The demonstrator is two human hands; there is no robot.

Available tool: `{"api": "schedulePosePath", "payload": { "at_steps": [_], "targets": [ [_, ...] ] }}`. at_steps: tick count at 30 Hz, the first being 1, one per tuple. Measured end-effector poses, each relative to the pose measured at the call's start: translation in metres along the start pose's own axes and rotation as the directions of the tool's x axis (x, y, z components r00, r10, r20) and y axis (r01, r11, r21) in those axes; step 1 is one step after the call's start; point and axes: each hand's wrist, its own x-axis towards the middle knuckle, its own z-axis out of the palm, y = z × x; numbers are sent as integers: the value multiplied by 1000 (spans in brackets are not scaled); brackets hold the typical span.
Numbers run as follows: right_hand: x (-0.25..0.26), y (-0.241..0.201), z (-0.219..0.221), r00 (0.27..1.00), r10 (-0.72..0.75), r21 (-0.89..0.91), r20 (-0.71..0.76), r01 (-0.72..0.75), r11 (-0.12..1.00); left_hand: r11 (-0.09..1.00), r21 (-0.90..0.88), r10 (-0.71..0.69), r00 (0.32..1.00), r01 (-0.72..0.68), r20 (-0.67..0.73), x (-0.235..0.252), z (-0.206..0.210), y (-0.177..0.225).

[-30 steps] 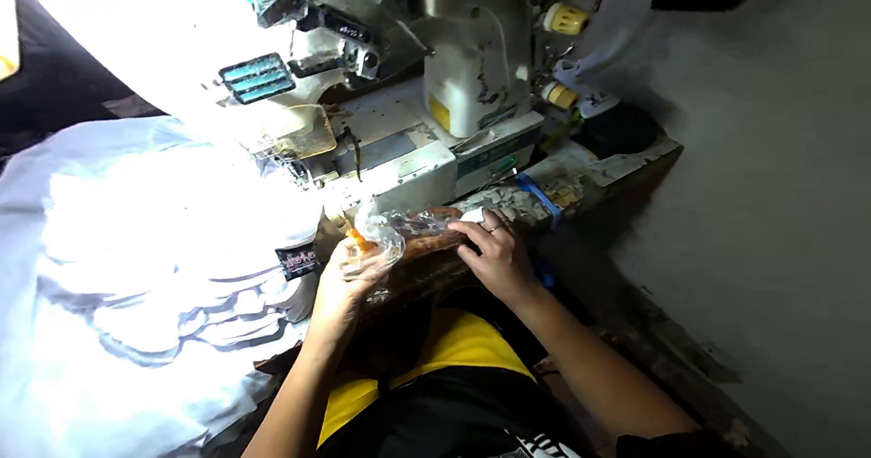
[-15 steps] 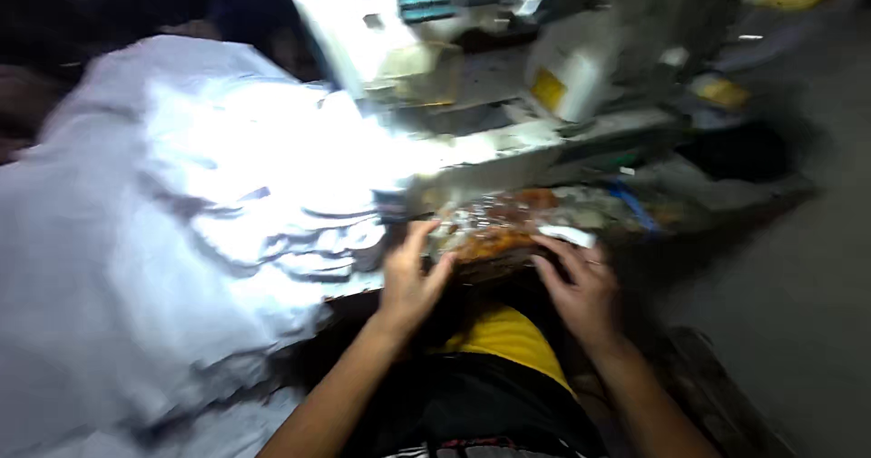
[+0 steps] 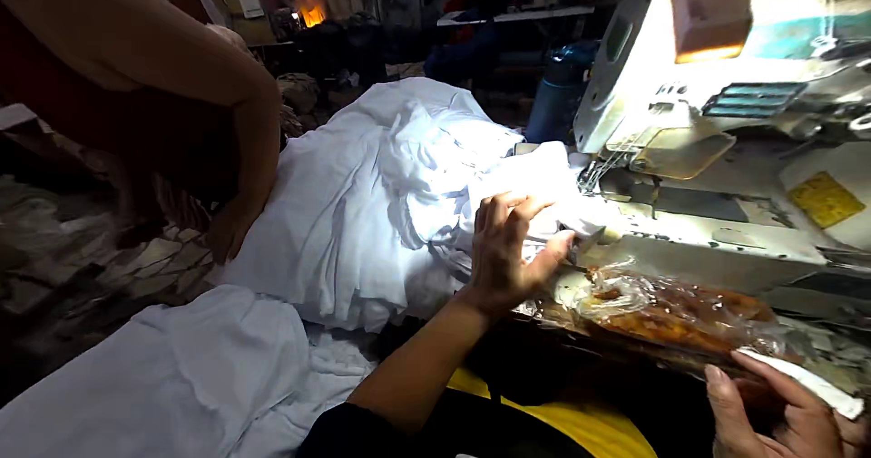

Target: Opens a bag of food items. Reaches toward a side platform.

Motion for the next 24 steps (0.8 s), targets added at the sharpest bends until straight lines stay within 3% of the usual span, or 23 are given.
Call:
{"api": "schedulePosePath", "payload": {
  "at_steps": [3,5,9,13,15,17,20,24],
  "targets": [
    [2,-11,3,999,-27,135,46,21,991,985,158,-103,970,68,222,-13,3,-14],
    [2,-13,7,1000,-23,150,15,20,989,991,109,-95,977,75,192,-14,-1,-3],
    [11,-21,7,998,56,176,-15,-52,983,987,-163,16,995,1,101,-13,-13,25],
    [41,-30,25,995,97,-74,22,-95,993,972,-231,34,937,51,349,-33,2,44],
    [56,-37,38,972,166,-202,168,-131,971,985,-141,-14,862,99,507,-49,14,41],
    [59,-39,46,936,230,-205,268,-178,962,984,-106,-56,807,145,588,-62,19,35],
    [50,-32,36,925,304,101,229,-333,938,974,-127,-89,830,188,551,-64,24,30],
    [36,-24,21,847,479,532,229,-521,667,968,-178,-53,837,177,545,-66,36,29]
  ]
}}
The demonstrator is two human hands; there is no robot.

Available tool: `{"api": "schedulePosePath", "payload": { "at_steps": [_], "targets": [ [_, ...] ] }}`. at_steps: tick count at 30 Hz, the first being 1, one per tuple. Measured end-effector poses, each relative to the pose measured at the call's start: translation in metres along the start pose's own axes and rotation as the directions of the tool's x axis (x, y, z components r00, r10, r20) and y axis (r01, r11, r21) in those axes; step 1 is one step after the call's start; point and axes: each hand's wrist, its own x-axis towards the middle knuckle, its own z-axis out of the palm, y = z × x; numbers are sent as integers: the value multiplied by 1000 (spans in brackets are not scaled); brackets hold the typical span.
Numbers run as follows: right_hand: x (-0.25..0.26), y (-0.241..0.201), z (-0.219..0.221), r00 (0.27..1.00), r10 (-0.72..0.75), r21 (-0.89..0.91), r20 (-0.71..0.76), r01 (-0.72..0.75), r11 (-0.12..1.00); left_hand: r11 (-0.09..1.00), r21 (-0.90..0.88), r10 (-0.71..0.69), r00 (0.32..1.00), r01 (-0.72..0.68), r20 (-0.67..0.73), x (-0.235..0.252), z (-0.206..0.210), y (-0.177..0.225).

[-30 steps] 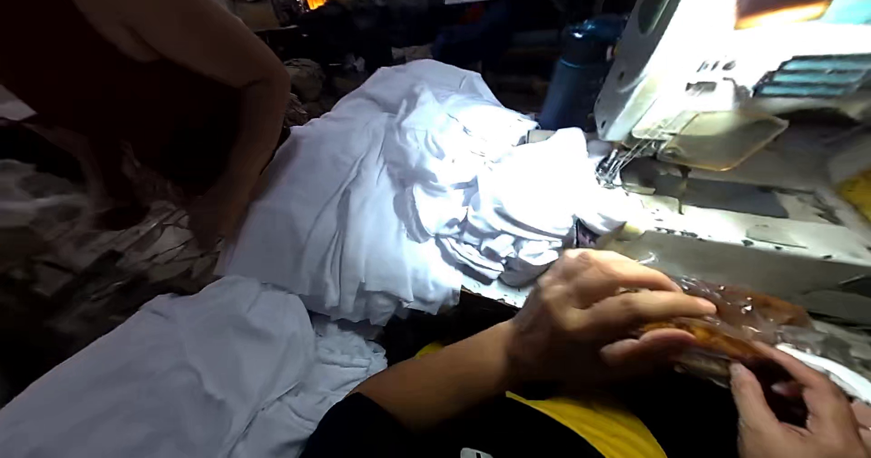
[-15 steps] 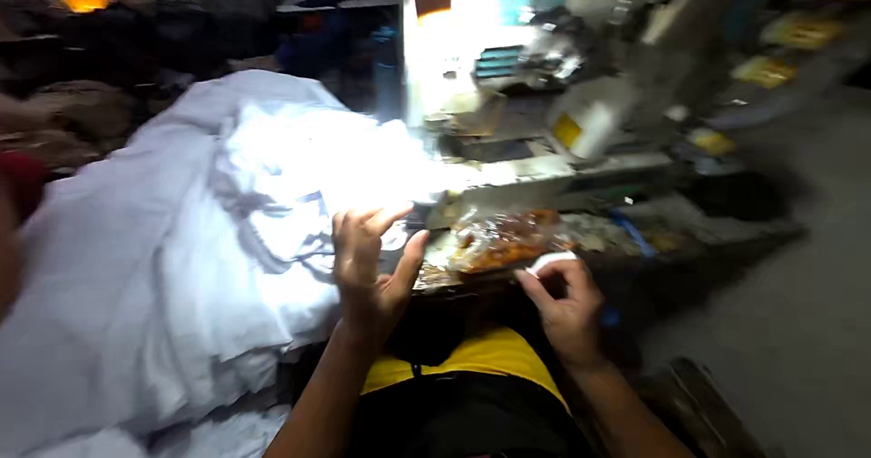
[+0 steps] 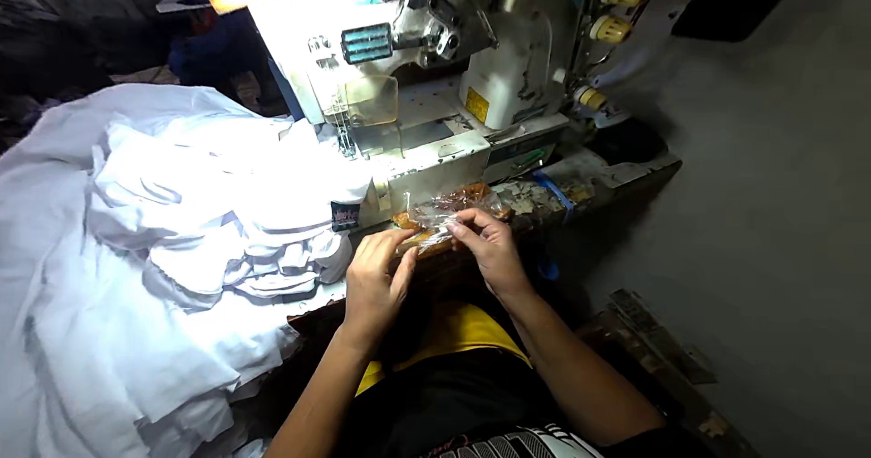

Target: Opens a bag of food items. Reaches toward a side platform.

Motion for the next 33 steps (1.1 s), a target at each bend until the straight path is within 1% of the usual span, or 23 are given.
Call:
{"api": "schedulePosePath", "payload": {
  "at_steps": [3,4,6,8,9,11,12,13,14,15,16,18,20,22,24,25,26,27,28,29,30,32,33],
  "targets": [
    [-2,1,0,990,136,306,-28,-121,944,999,35,22,997,-25,77,-1,8,-4],
    [-2,1,0,987,160,373,-33,-137,918,999,35,24,997,-26,68,-2,9,-5],
    [-4,1,1,983,178,446,-30,-146,883,1000,22,6,1000,-6,-1,-5,9,-7],
    [-6,2,0,983,183,495,-27,-146,857,994,56,-91,995,92,-32,-8,4,-8],
    [-6,2,0,983,184,524,-29,-142,840,983,82,-161,987,161,-14,-8,1,-8],
    [-8,2,-1,980,194,595,-48,-128,794,948,107,-308,949,299,71,-3,-7,-6],
    [-9,3,-2,978,200,624,-58,-121,772,925,70,-380,917,374,124,4,-11,-4],
    [-10,3,-2,976,207,650,-70,-113,752,879,-2,-467,862,477,197,12,-15,0],
    [-10,3,-3,973,215,671,-79,-107,734,803,-104,-543,793,586,276,21,-16,2],
    [-11,3,-5,971,224,691,-84,-105,715,704,-216,-584,725,676,364,28,-16,2],
    [-12,3,-7,969,230,710,-86,-102,697,614,-308,-591,682,726,430,33,-14,2],
    [-13,3,-12,971,223,749,-86,-85,657,508,-430,-575,666,746,476,36,-10,1],
    [-16,4,-18,979,187,776,-85,-53,628,434,-535,-543,685,724,486,34,-6,6],
    [-20,9,-26,992,109,758,-66,-21,651,364,-623,-524,705,693,478,31,-5,12],
    [-28,19,-32,1000,-8,649,-25,22,761,314,-672,-514,715,671,474,29,-4,20],
    [-33,25,-35,996,-87,542,11,67,838,307,-683,-509,720,663,471,29,-4,23],
    [-38,32,-37,983,-173,394,54,138,909,313,-686,-504,727,656,465,29,-2,25],
    [-43,39,-38,963,-256,197,83,236,951,335,-681,-498,736,651,458,28,0,26],
    [-46,45,-36,932,-350,-22,93,353,935,368,-668,-490,745,647,452,27,3,26],
    [-47,51,-33,891,-441,-222,111,455,863,398,-651,-491,749,647,445,26,5,25],
    [-46,55,-31,844,-519,-385,133,526,758,415,-639,-494,750,648,439,25,6,23],
    [-44,64,-32,789,-584,-579,191,571,582,417,-639,-498,751,646,434,23,5,20],
    [-41,67,-33,780,-593,-636,200,564,527,413,-647,-492,755,640,433,22,3,19]
  ]
}}
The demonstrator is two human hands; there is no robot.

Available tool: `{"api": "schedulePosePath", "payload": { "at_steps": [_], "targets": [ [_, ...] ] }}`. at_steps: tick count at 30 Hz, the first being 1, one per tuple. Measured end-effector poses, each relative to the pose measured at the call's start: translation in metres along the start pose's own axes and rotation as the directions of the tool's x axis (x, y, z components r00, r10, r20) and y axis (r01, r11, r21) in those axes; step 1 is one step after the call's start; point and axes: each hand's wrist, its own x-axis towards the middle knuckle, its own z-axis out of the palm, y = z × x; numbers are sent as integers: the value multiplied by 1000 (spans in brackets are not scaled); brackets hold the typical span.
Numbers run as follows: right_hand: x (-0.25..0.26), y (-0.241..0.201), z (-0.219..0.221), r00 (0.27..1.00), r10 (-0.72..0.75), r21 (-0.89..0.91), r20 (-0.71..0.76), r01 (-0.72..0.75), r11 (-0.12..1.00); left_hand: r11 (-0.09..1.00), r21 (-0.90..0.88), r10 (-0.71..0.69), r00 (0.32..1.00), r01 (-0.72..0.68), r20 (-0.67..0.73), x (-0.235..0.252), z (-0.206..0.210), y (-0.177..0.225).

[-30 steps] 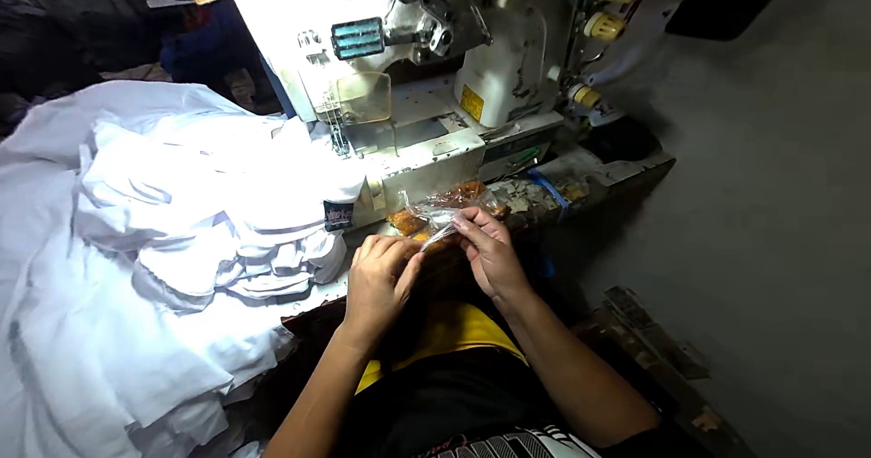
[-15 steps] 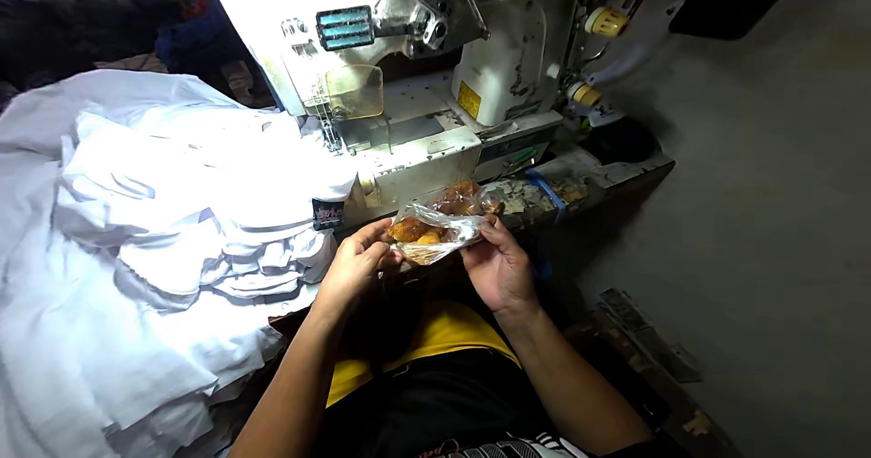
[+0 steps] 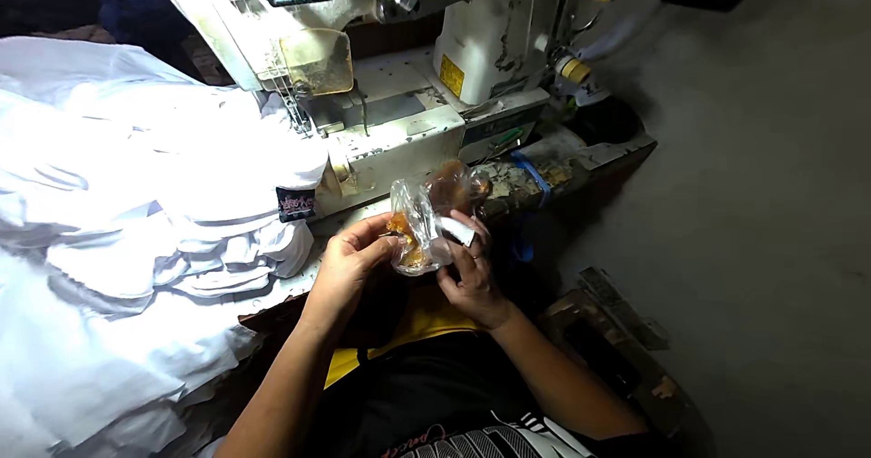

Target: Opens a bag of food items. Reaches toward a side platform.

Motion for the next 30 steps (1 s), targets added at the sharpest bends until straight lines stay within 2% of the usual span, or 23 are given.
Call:
{"api": "schedulePosePath", "payload": {
  "at_steps": [3,6,10,14,17,19,20,22,25,28,30],
  "targets": [
    [5,6,2,1000,11,-82,-22,-12,997,1000,2,29,999,-30,19,-1,0,2],
    [15,6,4,998,24,-62,-60,-28,998,997,41,62,998,-64,32,2,3,6],
    [22,4,2,987,76,78,-142,-65,995,988,-23,152,985,-151,80,5,6,14],
    [30,3,-5,967,139,263,-213,-80,962,962,95,241,961,-254,132,15,16,16],
    [41,0,-15,950,214,373,-226,-118,920,925,82,328,890,-370,318,33,17,5],
    [52,-5,-21,938,268,487,-222,-132,863,917,81,322,844,-391,429,48,18,-3],
    [58,-6,-24,936,289,542,-200,-140,829,913,130,296,847,-387,442,55,19,-6],
    [71,-9,-29,929,339,631,-147,-176,756,879,294,238,879,-376,412,66,23,-5],
    [88,-12,-34,905,402,700,-137,-199,686,802,399,340,888,-445,309,78,33,-4],
    [102,-23,-46,900,411,758,-146,-165,631,735,320,553,802,-598,227,79,41,-1],
    [111,-35,-58,908,402,804,-121,-148,576,679,246,647,722,-692,245,71,43,8]
  ]
}}
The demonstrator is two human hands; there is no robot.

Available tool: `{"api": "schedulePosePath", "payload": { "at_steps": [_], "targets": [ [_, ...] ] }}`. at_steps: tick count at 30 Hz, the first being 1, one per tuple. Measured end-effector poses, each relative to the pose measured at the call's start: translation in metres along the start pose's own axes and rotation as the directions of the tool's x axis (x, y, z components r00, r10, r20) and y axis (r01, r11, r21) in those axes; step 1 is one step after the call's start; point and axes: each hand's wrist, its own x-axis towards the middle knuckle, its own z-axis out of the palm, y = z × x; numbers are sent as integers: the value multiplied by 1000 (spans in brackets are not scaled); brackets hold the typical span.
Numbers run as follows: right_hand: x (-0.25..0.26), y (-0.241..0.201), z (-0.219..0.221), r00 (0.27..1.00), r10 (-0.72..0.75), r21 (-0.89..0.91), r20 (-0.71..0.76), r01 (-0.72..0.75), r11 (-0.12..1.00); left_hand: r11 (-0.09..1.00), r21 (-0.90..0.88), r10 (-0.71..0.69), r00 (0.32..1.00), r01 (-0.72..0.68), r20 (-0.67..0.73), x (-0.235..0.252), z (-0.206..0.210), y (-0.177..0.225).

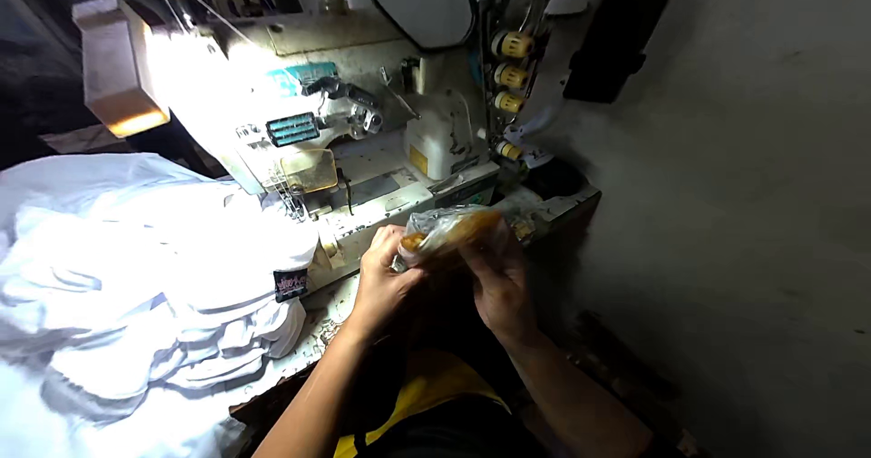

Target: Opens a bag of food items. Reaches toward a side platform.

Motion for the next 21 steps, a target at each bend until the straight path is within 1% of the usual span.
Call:
{"api": "schedulePosePath", "payload": {
  "at_steps": [1,2,3,5,6,7,8,9,10,11,12,13,15,16,18,20,21],
  "targets": [
    [0,-9,3,1000,23,50,6,-24,998,999,-24,29,999,-29,26,-1,-3,10],
    [-1,-16,6,998,64,115,1,-64,991,998,-45,35,995,-31,90,-4,-8,21],
    [-3,-22,10,992,126,186,-18,-120,975,998,-60,12,984,-1,180,-9,-15,31],
    [-10,-28,19,954,289,332,-75,-249,910,985,-79,-120,935,155,334,-27,-28,48],
    [-15,-28,25,924,367,382,-109,-302,873,954,-104,-226,901,282,369,-39,-30,54],
    [-19,-25,30,895,427,410,-133,-342,845,901,-146,-335,869,408,364,-52,-29,57],
    [-25,-21,34,866,476,416,-150,-382,825,839,-209,-426,845,503,322,-67,-25,57],
    [-30,-17,37,840,521,405,-151,-428,808,787,-281,-485,833,549,268,-80,-20,54],
    [-35,-14,38,821,554,376,-136,-475,796,763,-341,-503,836,549,222,-93,-18,48],
    [-41,-9,37,822,560,318,-106,-506,802,757,-378,-500,845,532,187,-102,-18,43],
    [-47,-2,32,845,529,231,-75,-502,833,758,-391,-499,851,521,166,-109,-20,39],
    [-52,5,26,883,467,124,-55,-458,880,765,-384,-499,853,517,154,-113,-23,37],
    [-54,18,12,950,306,-40,-62,-309,950,771,-373,-505,852,516,133,-115,-30,35],
    [-51,21,6,966,249,-74,-67,-253,965,770,-378,-508,852,514,124,-115,-31,34],
    [-40,18,-4,977,214,-112,-1,-213,971,767,-393,-499,857,507,132,-116,-33,31],
    [-30,10,-7,963,251,-117,98,-239,964,777,-399,-464,871,487,159,-118,-32,28],
    [-26,7,-6,955,278,-96,104,-269,958,781,-402,-448,877,477,171,-120,-32,27]
  ]
}}
